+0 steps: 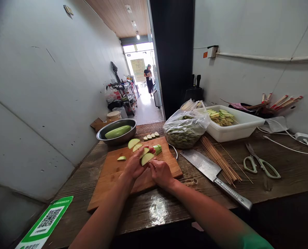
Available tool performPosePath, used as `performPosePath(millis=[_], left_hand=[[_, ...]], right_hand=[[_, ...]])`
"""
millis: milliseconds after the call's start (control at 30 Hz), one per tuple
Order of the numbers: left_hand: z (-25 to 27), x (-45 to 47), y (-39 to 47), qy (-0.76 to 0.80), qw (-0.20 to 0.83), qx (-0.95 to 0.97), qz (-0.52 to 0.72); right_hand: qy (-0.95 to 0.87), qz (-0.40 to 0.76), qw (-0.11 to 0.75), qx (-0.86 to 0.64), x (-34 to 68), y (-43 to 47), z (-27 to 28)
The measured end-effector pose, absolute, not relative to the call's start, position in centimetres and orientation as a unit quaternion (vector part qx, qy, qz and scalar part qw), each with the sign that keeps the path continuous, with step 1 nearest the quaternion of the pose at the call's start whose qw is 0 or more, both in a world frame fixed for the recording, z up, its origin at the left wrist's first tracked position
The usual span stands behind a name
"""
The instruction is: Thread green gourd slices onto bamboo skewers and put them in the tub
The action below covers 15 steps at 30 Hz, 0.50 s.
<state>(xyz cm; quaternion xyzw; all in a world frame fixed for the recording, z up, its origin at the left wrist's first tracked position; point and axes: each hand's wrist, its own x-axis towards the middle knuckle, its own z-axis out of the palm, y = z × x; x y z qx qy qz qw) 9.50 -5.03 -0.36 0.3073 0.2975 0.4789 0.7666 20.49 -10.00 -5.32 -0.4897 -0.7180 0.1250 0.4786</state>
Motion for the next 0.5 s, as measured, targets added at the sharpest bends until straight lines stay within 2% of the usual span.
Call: performPosePath(millis=[500], left_hand=[[0.0,8.1,-3.3,0.310,0.718,0.260,0.567]], right_hand=[[-0.742,0.101,0.457,-0.480,20.5,-10.1,-5.5]])
